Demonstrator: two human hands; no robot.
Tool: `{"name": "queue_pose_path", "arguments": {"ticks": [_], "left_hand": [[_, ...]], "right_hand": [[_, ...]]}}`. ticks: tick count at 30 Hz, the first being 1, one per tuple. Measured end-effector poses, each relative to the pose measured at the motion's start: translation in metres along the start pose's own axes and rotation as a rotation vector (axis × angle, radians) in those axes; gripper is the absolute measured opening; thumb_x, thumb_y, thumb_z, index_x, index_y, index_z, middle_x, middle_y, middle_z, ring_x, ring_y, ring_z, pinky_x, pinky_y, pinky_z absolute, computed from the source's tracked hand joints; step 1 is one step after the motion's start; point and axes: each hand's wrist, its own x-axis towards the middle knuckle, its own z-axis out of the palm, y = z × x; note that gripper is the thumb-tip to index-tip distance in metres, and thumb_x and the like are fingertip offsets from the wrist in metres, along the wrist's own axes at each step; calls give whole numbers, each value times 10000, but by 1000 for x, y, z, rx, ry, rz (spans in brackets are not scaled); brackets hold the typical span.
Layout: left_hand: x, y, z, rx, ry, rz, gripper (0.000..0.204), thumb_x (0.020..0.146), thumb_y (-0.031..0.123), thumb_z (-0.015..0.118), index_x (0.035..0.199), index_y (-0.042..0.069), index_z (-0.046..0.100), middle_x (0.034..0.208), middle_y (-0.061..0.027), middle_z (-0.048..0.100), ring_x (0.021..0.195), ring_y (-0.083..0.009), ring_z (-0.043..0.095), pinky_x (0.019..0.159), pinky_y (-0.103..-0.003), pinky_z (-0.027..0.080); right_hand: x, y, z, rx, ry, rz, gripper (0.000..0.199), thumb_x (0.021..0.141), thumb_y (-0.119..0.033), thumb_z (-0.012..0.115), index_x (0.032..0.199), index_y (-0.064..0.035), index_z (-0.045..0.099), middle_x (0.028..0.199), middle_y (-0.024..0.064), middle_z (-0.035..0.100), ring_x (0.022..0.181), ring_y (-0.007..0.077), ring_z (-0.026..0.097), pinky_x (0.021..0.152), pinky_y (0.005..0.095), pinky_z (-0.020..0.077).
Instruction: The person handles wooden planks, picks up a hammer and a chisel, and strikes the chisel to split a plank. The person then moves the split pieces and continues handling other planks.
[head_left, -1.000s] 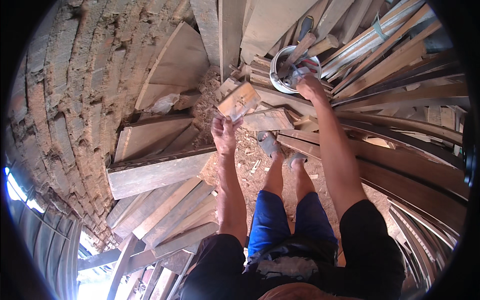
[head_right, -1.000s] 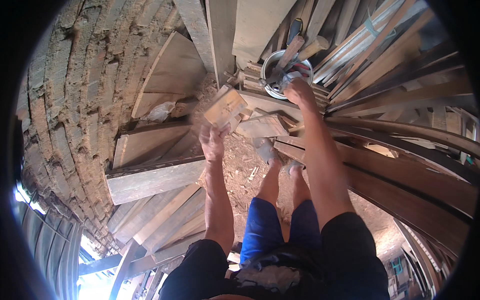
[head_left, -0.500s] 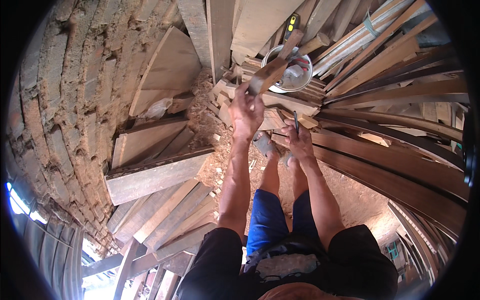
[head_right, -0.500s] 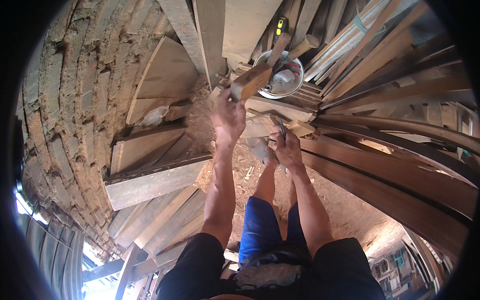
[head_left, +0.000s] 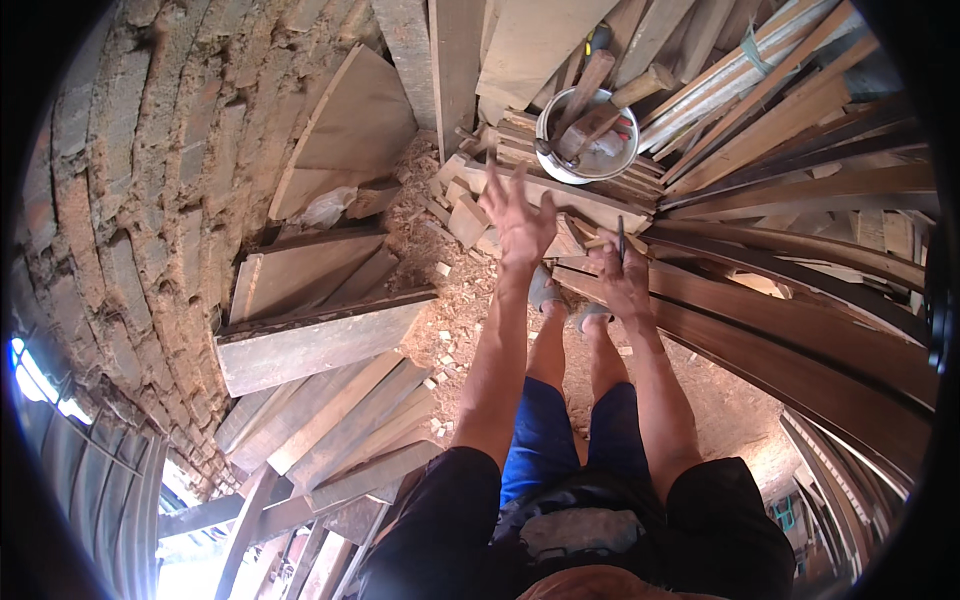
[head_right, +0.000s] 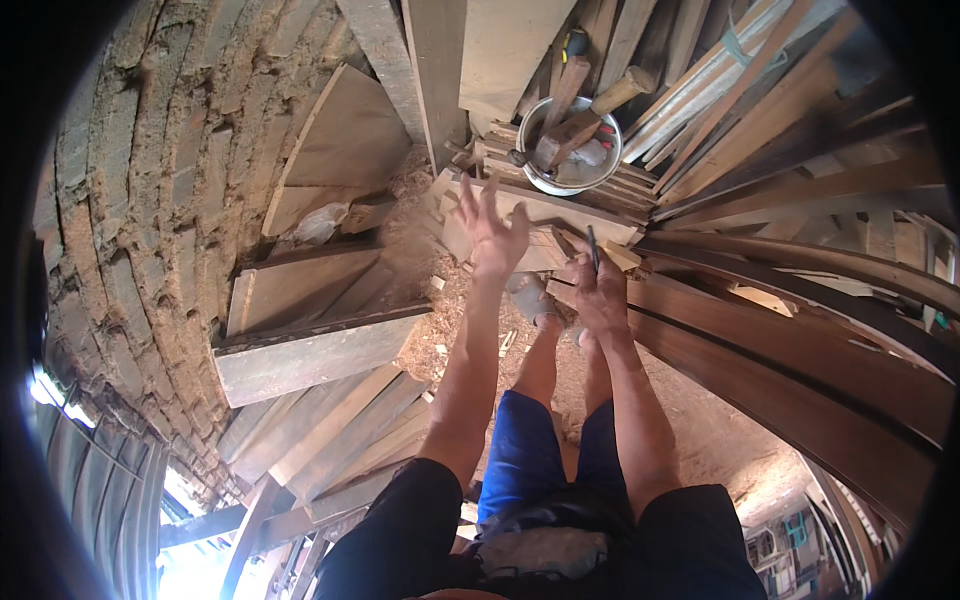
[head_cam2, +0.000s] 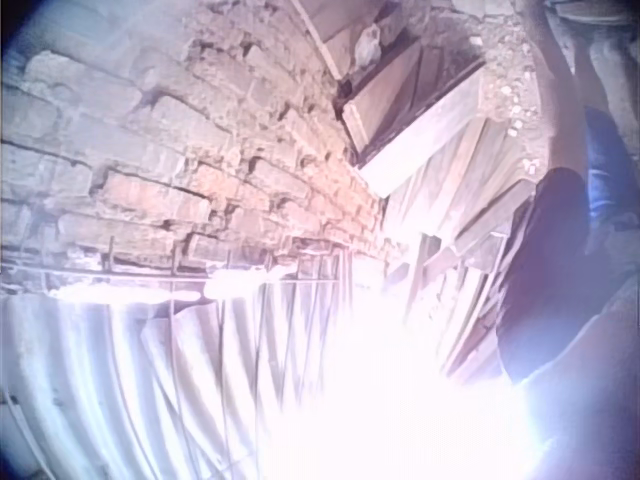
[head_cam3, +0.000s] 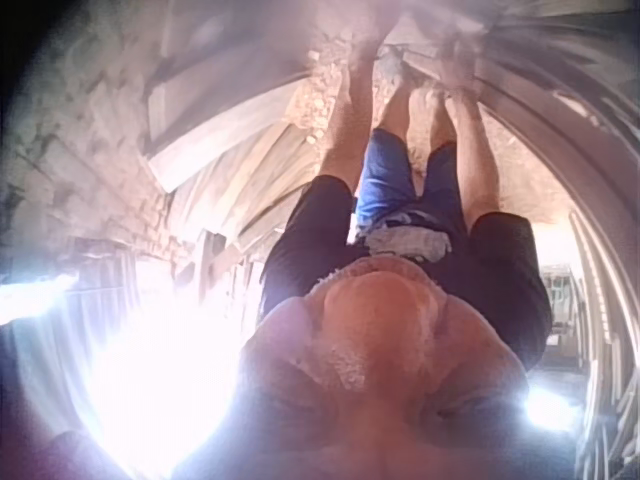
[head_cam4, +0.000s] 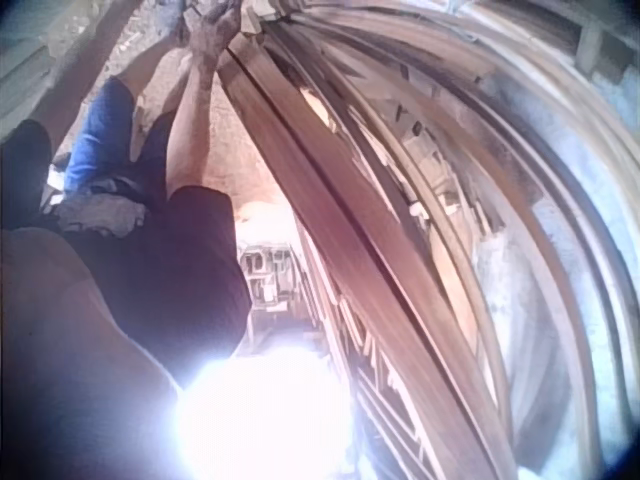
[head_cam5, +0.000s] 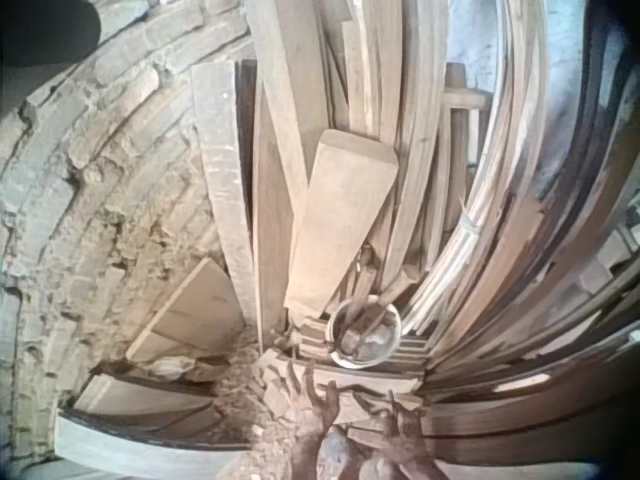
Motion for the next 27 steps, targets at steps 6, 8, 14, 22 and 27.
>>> {"name": "queue_pose_path", "arguments": {"ticks": [6, 8, 14, 22, 27], "left_hand": [[-47, -135, 13, 74, -159, -117, 455, 830, 231, 704, 1257, 127, 585, 1321, -172, 568, 1290, -351, 482, 1116, -549, 293], [-48, -174, 14, 74, -240, -147, 573, 838, 321, 679, 1349, 122, 512, 1414, -215, 490, 1377, -368, 391, 1151, -542, 249], [7, -199, 3, 60, -299, -160, 618, 865, 355, 616, 1392, 71, 463, 1369, -240, 529, 1300, -405, 476, 1109, -494, 357], [90, -203, 20, 258, -320, -297, 648, 881, 412, 571, 1447, 136, 416, 1387, -234, 521, 1298, -412, 486, 1115, -477, 364], [132, -219, 47, 278, -380, -257, 695, 895, 356, 520, 1510, 101, 319, 1455, -232, 475, 1348, -409, 448, 1147, -451, 353]], "right_hand": [[8, -21, 26, -397, 91, -180, 319, 996, -380, 577, 1076, -95, 698, 802, 118, 688, 697, 251, 654, 671, 373, 524], [8, -8, 43, -553, -1, -122, 304, 982, -369, 592, 1057, -92, 692, 787, 135, 686, 702, 286, 661, 679, 394, 530], [55, 10, 88, -931, -65, -464, 290, 896, -308, 697, 1081, -85, 686, 886, 123, 656, 853, 270, 631, 655, 445, 451], [158, 45, 148, -935, -67, -794, 446, 850, -216, 682, 1267, -83, 596, 1187, 177, 623, 1123, 328, 567, 983, 453, 426], [203, 94, 177, -918, 31, -906, 512, 836, -260, 700, 1298, -88, 563, 1246, 129, 615, 1187, 303, 527, 1038, 421, 395]]}}
